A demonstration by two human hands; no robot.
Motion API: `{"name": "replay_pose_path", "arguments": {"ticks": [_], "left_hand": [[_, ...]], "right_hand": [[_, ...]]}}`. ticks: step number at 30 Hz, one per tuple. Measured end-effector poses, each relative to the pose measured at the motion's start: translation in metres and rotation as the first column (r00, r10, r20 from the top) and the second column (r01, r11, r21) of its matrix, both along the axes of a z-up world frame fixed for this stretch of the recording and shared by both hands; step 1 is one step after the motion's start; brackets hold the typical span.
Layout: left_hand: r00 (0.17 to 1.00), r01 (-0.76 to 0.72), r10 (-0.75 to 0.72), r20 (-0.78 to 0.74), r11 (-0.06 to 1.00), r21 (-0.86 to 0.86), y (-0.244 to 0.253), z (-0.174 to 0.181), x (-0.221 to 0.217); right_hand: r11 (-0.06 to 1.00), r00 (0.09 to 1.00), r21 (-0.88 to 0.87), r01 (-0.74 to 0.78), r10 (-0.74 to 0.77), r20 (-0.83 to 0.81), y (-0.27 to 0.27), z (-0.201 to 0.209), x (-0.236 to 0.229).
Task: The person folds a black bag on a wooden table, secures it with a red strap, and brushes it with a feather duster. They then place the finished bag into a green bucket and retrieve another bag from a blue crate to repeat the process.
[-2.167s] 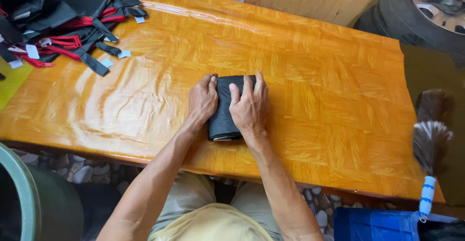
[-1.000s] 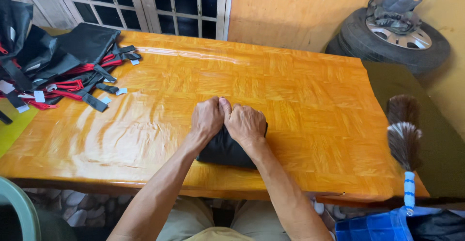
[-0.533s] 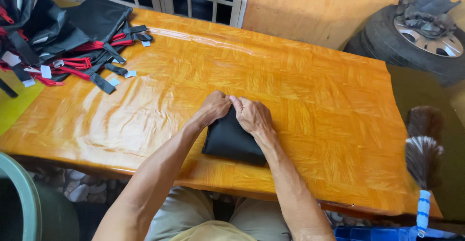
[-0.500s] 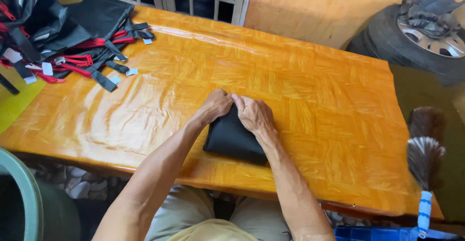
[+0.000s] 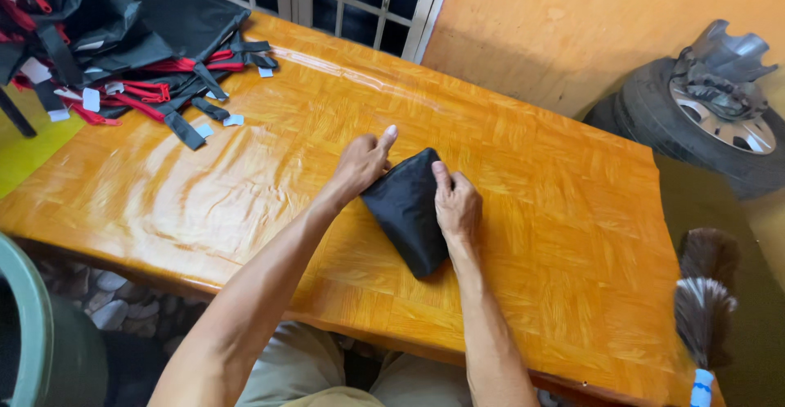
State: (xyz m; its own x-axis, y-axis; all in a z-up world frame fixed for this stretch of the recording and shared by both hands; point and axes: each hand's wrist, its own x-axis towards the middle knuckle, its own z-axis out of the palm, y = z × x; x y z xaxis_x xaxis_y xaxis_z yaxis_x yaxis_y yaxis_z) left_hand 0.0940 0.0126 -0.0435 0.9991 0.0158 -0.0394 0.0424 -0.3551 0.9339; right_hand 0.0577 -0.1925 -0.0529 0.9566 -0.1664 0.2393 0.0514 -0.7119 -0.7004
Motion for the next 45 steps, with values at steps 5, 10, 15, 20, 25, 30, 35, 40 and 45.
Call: {"name": "replay_pose_path", "arguments": {"ticks": [5, 10, 15, 20, 25, 30, 35, 40, 45], "left_hand": [[0.945, -0.292, 0.315, 0.090, 0.934, -0.207, -0.035, 0.028, -0.059], [0.791, -0.394, 0.548, 0.270, 0.795, -0.460, -0.088, 0.001, -0.047], [0.863, -0.329, 0.431, 0.264, 0.876, -0.353, -0.083, 0.015, -0.039], [0.752, -0.175, 0.250, 0.611, 0.968, -0.180, -0.062, 0.031, -0.035], [0.649, -0.146, -0.451, 0.612, 0.716, 0.683, -0.055, 0.062, -0.031], [0.665, 0.025, -0.529, 0.528, 0.721, 0.692, -0.064, 0.082, -0.044], [0.669, -0.004, -0.511, 0.539, 0.723, 0.690, -0.071, 0.084, -0.049], [0.714, 0.030, -0.473, 0.515, 0.757, 0.653, -0.070, 0.086, -0.047], [0.813, 0.172, -0.495, 0.308, 0.708, 0.685, -0.068, 0.082, -0.019]], "right_hand": [[0.919, 0.907, 0.302, 0.253, -0.333, 0.256, -0.007, -0.027, 0.018], [0.878, 0.800, 0.393, 0.274, -0.435, 0.413, -0.010, -0.045, 0.018], [0.828, 0.828, 0.468, 0.309, -0.477, 0.297, -0.011, -0.040, 0.009], [0.830, 0.863, 0.459, 0.315, -0.452, 0.225, -0.006, -0.026, 0.004], [0.917, 0.793, 0.327, 0.227, -0.369, 0.484, -0.007, -0.024, 0.002], [0.952, 0.733, 0.281, 0.124, -0.278, 0.620, -0.010, -0.024, -0.003], [0.969, 0.676, 0.248, -0.015, -0.173, 0.717, -0.013, -0.018, -0.007], [0.967, 0.757, 0.244, -0.077, -0.102, 0.646, -0.012, -0.011, -0.011], [0.961, 0.948, 0.264, -0.082, -0.007, 0.319, 0.008, 0.052, -0.019]]}}
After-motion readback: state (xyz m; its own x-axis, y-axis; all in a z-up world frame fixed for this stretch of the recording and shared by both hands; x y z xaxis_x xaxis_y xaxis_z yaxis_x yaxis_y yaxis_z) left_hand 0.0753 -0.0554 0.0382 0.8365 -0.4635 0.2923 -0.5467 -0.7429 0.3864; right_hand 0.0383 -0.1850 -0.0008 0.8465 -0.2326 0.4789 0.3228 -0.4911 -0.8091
